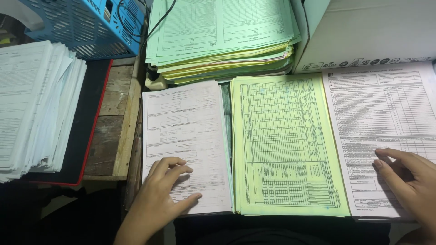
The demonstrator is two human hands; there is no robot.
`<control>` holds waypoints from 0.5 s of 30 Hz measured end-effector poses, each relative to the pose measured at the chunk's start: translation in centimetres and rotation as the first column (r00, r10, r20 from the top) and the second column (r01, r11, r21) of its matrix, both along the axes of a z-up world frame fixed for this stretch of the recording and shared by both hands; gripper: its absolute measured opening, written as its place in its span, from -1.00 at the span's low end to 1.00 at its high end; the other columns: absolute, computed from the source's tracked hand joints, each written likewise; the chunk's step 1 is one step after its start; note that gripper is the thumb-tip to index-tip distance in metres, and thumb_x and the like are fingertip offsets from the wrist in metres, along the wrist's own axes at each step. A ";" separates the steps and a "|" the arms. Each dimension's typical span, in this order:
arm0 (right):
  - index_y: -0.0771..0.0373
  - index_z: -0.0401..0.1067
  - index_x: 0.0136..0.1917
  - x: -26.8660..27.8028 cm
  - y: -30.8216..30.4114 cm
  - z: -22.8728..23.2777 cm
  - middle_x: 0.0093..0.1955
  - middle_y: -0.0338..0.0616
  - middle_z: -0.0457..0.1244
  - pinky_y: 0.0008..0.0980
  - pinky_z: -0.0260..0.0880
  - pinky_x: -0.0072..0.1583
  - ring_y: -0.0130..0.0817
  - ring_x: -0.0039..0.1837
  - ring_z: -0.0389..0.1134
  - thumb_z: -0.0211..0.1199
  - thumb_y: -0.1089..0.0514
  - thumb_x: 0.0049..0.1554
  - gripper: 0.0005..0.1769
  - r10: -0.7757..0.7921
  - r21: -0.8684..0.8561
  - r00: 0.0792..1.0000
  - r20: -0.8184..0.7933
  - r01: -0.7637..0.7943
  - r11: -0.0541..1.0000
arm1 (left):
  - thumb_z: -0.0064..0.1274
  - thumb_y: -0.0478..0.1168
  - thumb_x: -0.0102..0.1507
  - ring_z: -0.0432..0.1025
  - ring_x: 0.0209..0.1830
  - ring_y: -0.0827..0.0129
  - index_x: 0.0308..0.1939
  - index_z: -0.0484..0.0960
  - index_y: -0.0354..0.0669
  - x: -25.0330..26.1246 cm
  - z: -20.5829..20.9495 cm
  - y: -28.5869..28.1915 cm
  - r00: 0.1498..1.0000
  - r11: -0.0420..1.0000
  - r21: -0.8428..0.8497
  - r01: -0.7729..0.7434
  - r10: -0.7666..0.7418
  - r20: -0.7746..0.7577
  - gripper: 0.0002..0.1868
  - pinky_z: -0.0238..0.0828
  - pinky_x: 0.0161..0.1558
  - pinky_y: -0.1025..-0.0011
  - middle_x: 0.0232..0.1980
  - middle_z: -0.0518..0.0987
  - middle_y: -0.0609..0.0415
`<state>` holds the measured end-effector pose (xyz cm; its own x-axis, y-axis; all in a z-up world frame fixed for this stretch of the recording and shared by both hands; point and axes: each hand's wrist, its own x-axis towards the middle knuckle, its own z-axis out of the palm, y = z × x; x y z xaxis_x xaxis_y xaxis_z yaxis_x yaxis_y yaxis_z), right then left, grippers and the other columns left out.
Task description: Sorting and organizing various paper documents into different stacks and folders
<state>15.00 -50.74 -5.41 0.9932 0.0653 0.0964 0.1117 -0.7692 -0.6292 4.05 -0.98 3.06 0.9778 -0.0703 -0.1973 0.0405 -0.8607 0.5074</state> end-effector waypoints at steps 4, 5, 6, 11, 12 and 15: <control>0.16 0.59 0.31 0.5 -1.3 0.1 -0.38 -0.05 0.31 -0.31 0.27 -0.09 -0.25 -0.26 0.27 0.35 0.01 0.10 -0.49 0.004 -0.101 0.989 -0.149 -0.019 0.995 | 0.58 0.05 -0.06 0.38 0.26 0.26 0.07 0.68 -0.01 -2.7 -1.9 0.7 0.990 0.988 -0.132 0.076 -0.058 0.132 -0.33 0.32 0.27 0.22 0.17 0.54 0.10; 0.16 0.59 0.31 0.6 -1.5 0.1 -0.38 -0.05 0.31 -0.31 0.27 -0.09 -0.25 -0.26 0.27 0.35 0.01 0.10 -0.49 0.003 -0.102 0.989 -0.147 -0.018 0.995 | 0.58 0.05 -0.06 0.38 0.26 0.26 0.07 0.68 -0.01 -2.9 -1.7 0.9 0.989 0.988 -0.133 0.077 -0.059 0.135 -0.33 0.32 0.27 0.22 0.17 0.54 0.10; 0.16 0.56 0.36 0.6 -1.8 0.1 -0.40 -0.04 0.31 -0.32 0.29 -0.14 -0.25 -0.28 0.27 0.35 0.05 0.09 -0.44 0.018 -0.080 0.984 -0.178 -0.033 0.996 | 0.57 0.00 -0.03 0.39 0.26 0.28 0.11 0.67 -0.01 -3.2 -1.5 1.1 0.994 0.988 -0.133 0.074 -0.063 0.085 -0.33 0.33 0.27 0.21 0.19 0.55 0.11; 0.20 0.49 0.45 0.8 -1.7 0.3 -0.40 -0.02 0.29 -0.30 0.28 -0.13 -0.23 -0.26 0.25 0.36 0.05 0.06 -0.32 0.047 -0.108 0.981 -0.187 -0.068 0.992 | 0.41 -0.11 0.11 0.53 0.14 0.31 0.05 0.69 -0.10 -3.6 -0.4 1.4 0.994 0.976 -0.188 0.107 -0.098 0.056 -0.55 0.46 0.14 0.32 0.09 0.69 0.10; 0.19 0.50 0.44 0.5 -1.9 0.2 -0.41 -0.03 0.30 -0.30 0.29 -0.11 -0.24 -0.27 0.26 0.35 0.03 0.06 -0.33 0.046 -0.140 0.983 -0.177 -0.071 0.988 | 0.27 -0.22 0.17 0.60 -0.02 0.33 0.07 0.68 -0.13 -3.9 -0.7 1.5 0.988 0.966 -0.222 0.130 -0.107 0.115 -0.62 0.51 -0.01 0.37 -0.02 0.73 0.08; 0.19 0.52 0.42 -0.2 -2.2 -0.3 -0.38 -0.04 0.31 -0.33 0.28 -0.07 -0.25 -0.24 0.26 0.36 0.07 0.08 -0.37 0.034 -0.136 0.987 -0.159 -0.056 0.989 | 0.15 -0.29 0.24 0.68 -0.15 0.35 0.14 0.65 -0.15 -3.9 -1.1 1.9 0.979 0.961 -0.239 0.140 -0.099 0.179 -0.64 0.58 -0.13 0.41 -0.09 0.78 0.07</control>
